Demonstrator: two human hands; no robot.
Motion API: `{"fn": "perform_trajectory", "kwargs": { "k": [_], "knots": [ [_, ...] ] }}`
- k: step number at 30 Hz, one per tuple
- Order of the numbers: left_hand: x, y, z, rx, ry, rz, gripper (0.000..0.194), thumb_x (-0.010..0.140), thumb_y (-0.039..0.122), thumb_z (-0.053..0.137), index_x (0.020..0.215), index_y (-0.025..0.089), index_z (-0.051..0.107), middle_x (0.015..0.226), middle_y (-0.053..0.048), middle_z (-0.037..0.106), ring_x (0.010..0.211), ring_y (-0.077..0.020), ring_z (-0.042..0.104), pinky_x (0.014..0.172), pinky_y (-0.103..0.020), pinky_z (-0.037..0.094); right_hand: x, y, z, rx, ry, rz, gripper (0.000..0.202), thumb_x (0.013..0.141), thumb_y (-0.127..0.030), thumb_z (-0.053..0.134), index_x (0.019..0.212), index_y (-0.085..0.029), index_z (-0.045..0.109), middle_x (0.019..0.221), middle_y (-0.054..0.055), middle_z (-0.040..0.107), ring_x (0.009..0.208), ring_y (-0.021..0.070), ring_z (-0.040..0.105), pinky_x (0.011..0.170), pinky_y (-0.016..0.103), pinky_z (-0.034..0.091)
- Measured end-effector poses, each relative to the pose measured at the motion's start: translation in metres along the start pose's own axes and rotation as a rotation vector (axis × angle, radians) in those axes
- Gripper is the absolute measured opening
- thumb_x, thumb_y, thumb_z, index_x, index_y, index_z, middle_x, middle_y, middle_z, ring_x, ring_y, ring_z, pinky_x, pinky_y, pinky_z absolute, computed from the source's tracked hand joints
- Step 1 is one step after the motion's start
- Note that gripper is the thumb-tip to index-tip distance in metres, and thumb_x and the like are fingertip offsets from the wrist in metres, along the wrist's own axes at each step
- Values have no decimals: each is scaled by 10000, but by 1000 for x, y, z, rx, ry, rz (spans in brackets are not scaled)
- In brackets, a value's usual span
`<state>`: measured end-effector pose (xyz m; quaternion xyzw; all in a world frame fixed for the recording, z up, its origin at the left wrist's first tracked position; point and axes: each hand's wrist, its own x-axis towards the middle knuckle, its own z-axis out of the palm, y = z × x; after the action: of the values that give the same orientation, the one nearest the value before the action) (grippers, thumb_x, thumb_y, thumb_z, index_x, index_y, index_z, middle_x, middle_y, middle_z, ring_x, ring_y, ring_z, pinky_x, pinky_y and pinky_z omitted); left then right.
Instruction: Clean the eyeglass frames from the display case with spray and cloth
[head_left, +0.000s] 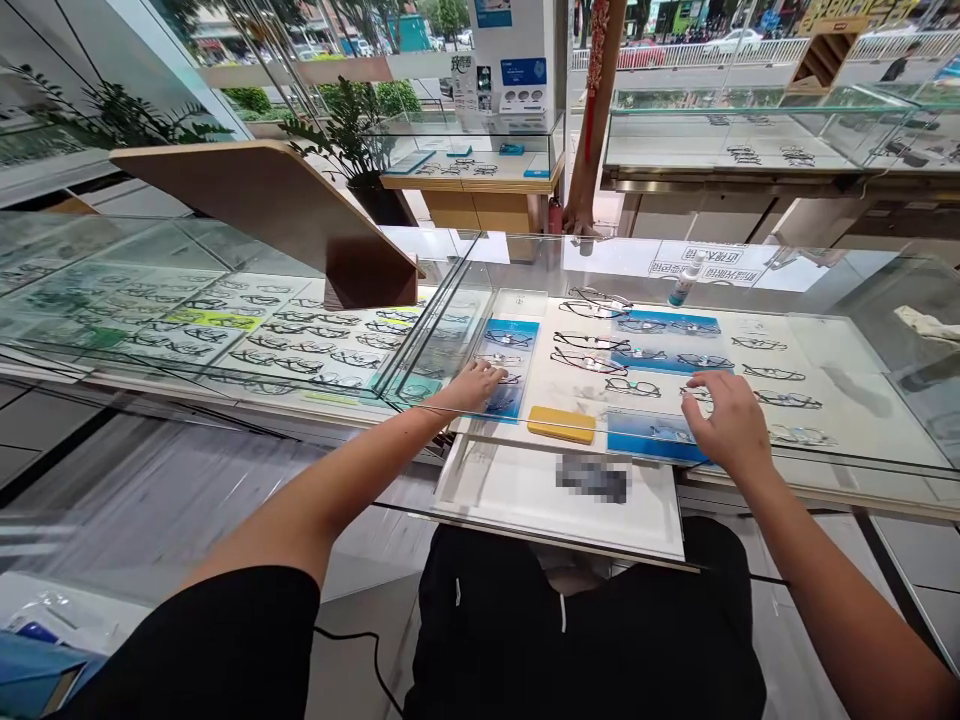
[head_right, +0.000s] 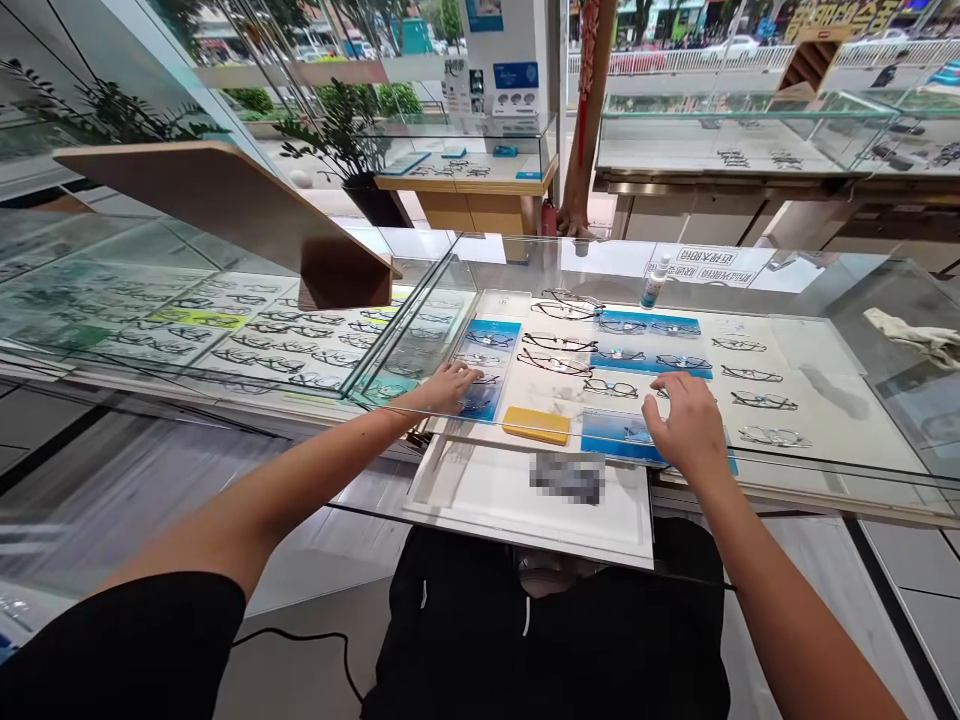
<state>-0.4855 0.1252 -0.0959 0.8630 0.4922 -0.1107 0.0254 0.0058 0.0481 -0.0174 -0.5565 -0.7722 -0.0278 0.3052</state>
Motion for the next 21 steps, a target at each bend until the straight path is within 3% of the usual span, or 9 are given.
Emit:
{"fn": "perform_trajectory", "kwargs": {
  "k": [7,13,19,21],
  "knots": [
    [6,-14,5,45,-3,34,746,699,220,748,1412,174,534,1285,-212,682,1255,-411,541,1030,-488,381,-1,-1,1,-14,-1,2,151,972,-295,552,1064,-210,637,1129,122,729,1069,340,645,888,464,512],
    [2,-17,0,20,23,91,483,764,232,716,1237,186,628,1152,-165,734,1198,-358,583,1005,-434,392,-1,-4,1,-34,8,15,139,969,-280,558,1064,-209,631,1096,115,726,1038,328,641,862,447,510],
    [3,-20,-1,8,37,123,66,787,216,694,852,204,692,1110,-121,771,1156,-316,589,988,-414,384,-2,-4,2,-36,17,19,134,958,-269,562,1054,-208,632,1082,116,720,1010,321,630,846,442,499],
    [4,-21,-1,5,40,130,12,792,214,688,786,203,692,1097,-104,784,1146,-308,590,984,-414,379,-2,-5,2,-39,18,19,131,958,-270,558,1048,-208,631,1073,115,718,998,319,626,834,440,494]
  ]
}}
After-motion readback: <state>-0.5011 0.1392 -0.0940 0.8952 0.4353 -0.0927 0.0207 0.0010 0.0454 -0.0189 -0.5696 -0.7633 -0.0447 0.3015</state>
